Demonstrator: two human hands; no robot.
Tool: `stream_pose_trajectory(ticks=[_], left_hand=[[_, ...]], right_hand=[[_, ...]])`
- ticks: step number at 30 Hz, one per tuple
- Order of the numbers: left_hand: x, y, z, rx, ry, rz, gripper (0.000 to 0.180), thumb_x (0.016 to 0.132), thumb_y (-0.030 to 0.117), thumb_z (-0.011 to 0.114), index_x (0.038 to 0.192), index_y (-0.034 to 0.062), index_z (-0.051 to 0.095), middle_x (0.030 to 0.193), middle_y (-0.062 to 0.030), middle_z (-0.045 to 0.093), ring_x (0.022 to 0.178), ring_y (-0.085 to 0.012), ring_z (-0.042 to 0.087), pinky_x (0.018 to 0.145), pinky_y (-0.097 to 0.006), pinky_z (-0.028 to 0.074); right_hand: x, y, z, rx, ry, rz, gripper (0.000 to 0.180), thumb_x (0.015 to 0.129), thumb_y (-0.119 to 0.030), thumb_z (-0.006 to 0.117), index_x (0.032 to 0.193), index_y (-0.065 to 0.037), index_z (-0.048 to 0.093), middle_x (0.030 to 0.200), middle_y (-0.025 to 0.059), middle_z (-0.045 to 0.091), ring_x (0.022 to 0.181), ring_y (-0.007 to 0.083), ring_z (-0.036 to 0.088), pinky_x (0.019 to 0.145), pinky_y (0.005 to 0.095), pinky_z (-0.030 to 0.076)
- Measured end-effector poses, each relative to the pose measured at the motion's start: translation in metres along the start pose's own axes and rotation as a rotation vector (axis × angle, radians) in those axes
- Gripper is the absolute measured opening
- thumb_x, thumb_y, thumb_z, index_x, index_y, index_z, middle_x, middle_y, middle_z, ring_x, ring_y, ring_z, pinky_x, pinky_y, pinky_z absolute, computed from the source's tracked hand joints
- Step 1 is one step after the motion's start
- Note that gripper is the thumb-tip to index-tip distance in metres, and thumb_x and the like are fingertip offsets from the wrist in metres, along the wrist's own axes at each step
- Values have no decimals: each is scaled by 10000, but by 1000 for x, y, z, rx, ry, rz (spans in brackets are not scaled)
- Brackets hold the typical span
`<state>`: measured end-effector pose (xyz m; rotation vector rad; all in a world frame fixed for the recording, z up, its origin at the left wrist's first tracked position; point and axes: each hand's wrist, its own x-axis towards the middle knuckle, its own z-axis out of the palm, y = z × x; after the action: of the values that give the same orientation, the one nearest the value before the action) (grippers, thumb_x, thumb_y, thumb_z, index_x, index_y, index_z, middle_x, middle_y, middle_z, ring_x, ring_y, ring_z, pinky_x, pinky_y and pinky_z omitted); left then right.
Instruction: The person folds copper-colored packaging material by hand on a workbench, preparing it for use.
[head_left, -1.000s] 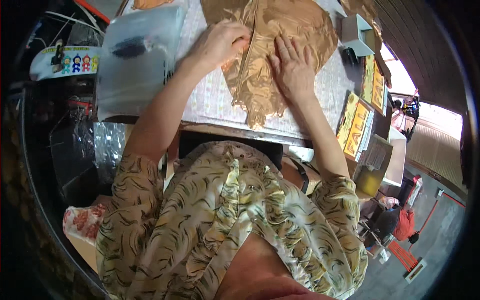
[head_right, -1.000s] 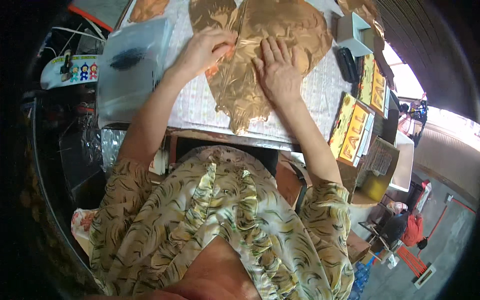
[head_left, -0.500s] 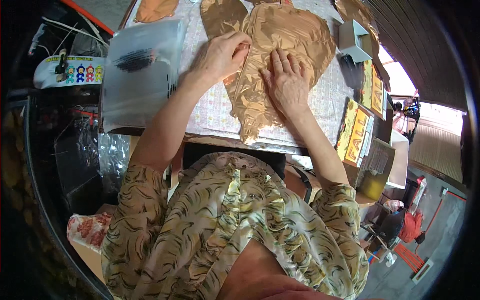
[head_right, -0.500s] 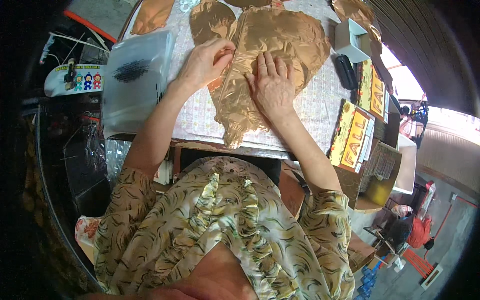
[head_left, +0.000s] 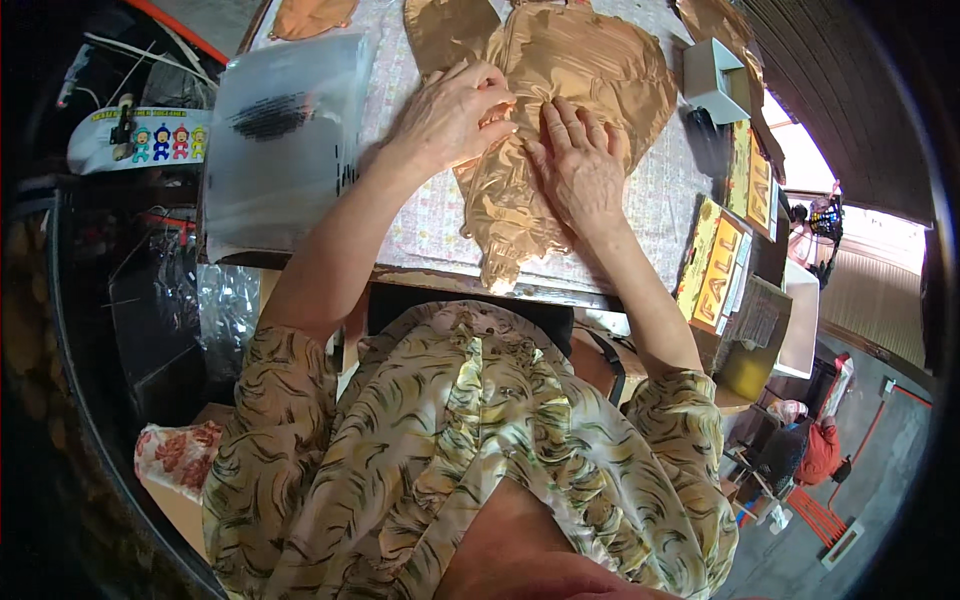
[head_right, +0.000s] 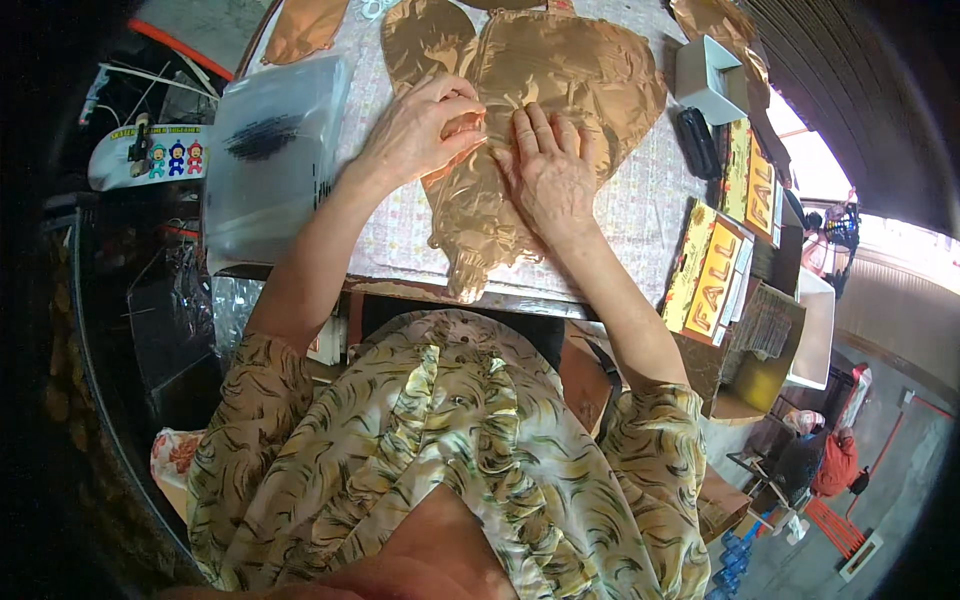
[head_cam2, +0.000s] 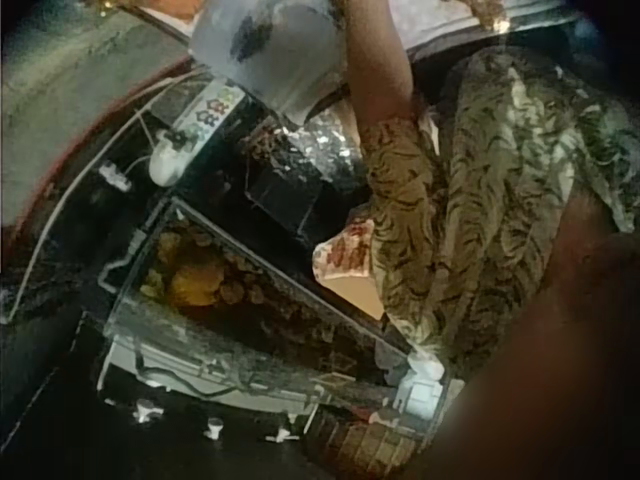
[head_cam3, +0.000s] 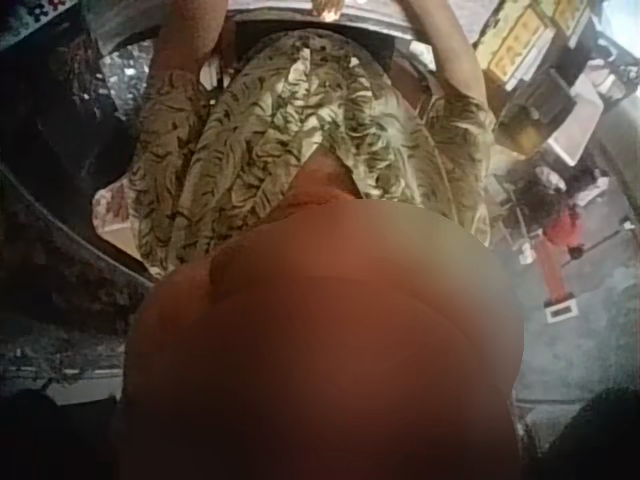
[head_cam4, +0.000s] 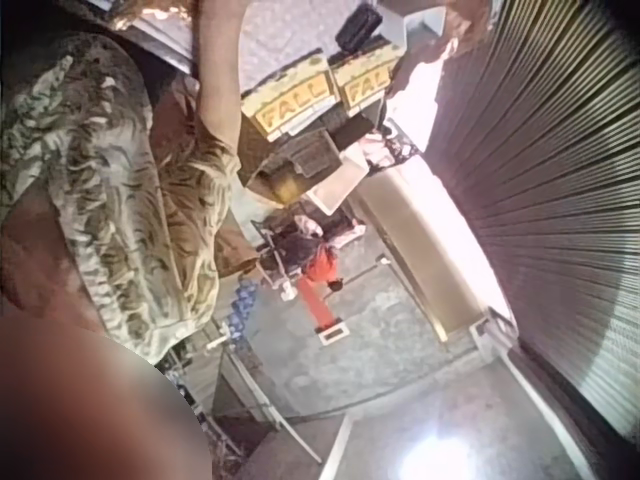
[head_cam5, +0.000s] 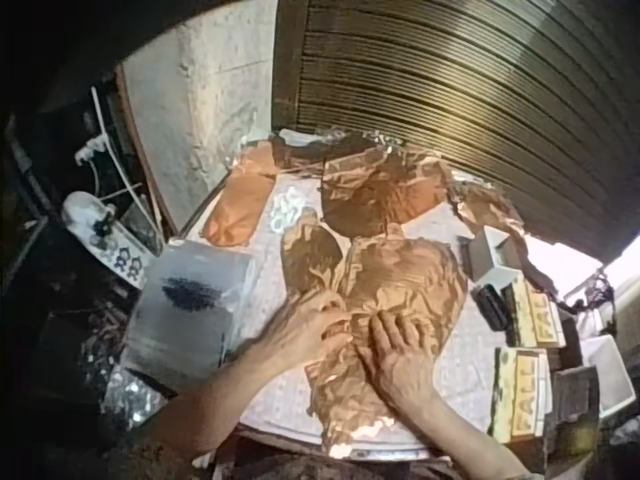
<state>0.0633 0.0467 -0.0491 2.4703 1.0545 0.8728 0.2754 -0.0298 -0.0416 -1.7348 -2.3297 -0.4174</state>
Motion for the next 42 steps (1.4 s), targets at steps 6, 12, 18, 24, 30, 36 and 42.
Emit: stream_pose_trajectory(ticks=[6, 12, 18, 24, 30, 36, 42], left_hand=[[1, 2, -2, 7, -40, -30, 326, 858, 243, 795, 1107, 39, 745, 1193, -61, 643, 1103, -279, 642, 965, -392, 524], [0, 2, 1, 55, -13, 0, 363, 880, 291, 779, 1149, 50, 740, 1296, -71, 642, 1179, -291, 617, 1019, -398, 501], [1, 1, 1, 31, -55, -38, 371, 878, 300, 781, 1149, 50, 739, 1284, -68, 654, 1193, -291, 608, 1042, -405, 486], [1, 2, 1, 16, -52, -33, 370, 872, 300, 787, 1141, 49, 739, 1269, -65, 658, 1184, -291, 611, 1036, -405, 487], [2, 0, -1, -15, -52, -38, 348, 872, 276, 788, 1134, 51, 740, 1266, -66, 662, 1158, -304, 626, 1007, -398, 508], [6, -14, -17, -214, 36, -373, 331, 956, 241, 705, 1180, -3, 700, 1159, -119, 707, 1061, -232, 691, 956, -328, 530], [-17, -24, -58, -414, -41, -657, 435, 1029, 254, 577, 1364, -24, 567, 1346, -145, 622, 1139, -216, 667, 945, -324, 540]], right_hand=[[0, 4, 2, 13, -10, -11, 500, 1005, -398, 597, 1403, -95, 603, 1439, 71, 602, 1309, 274, 548, 1112, 493, 359], [0, 4, 3, 30, 42, -32, 520, 982, -416, 623, 1367, -67, 625, 1404, 77, 623, 1260, 296, 558, 1108, 511, 364], [0, 5, -1, 66, -12, -7, 533, 1018, -402, 584, 1453, -95, 563, 1486, 87, 568, 1365, 300, 513, 1160, 497, 318], [-7, 12, 7, 164, -21, 9, 606, 1047, -431, 532, 1537, -82, 459, 1576, 131, 472, 1463, 340, 414, 1204, 518, 260], [-10, 12, 11, 241, -73, 29, 607, 1051, -440, 521, 1542, -90, 453, 1584, 133, 459, 1473, 350, 396, 1215, 507, 258], [-12, 13, 16, 233, -44, 16, 613, 1051, -455, 520, 1548, -103, 446, 1589, 122, 454, 1469, 349, 403, 1217, 516, 267], [-15, 14, 22, 251, -26, 35, 608, 1053, -457, 514, 1550, -115, 445, 1602, 104, 439, 1477, 347, 394, 1222, 518, 265]])
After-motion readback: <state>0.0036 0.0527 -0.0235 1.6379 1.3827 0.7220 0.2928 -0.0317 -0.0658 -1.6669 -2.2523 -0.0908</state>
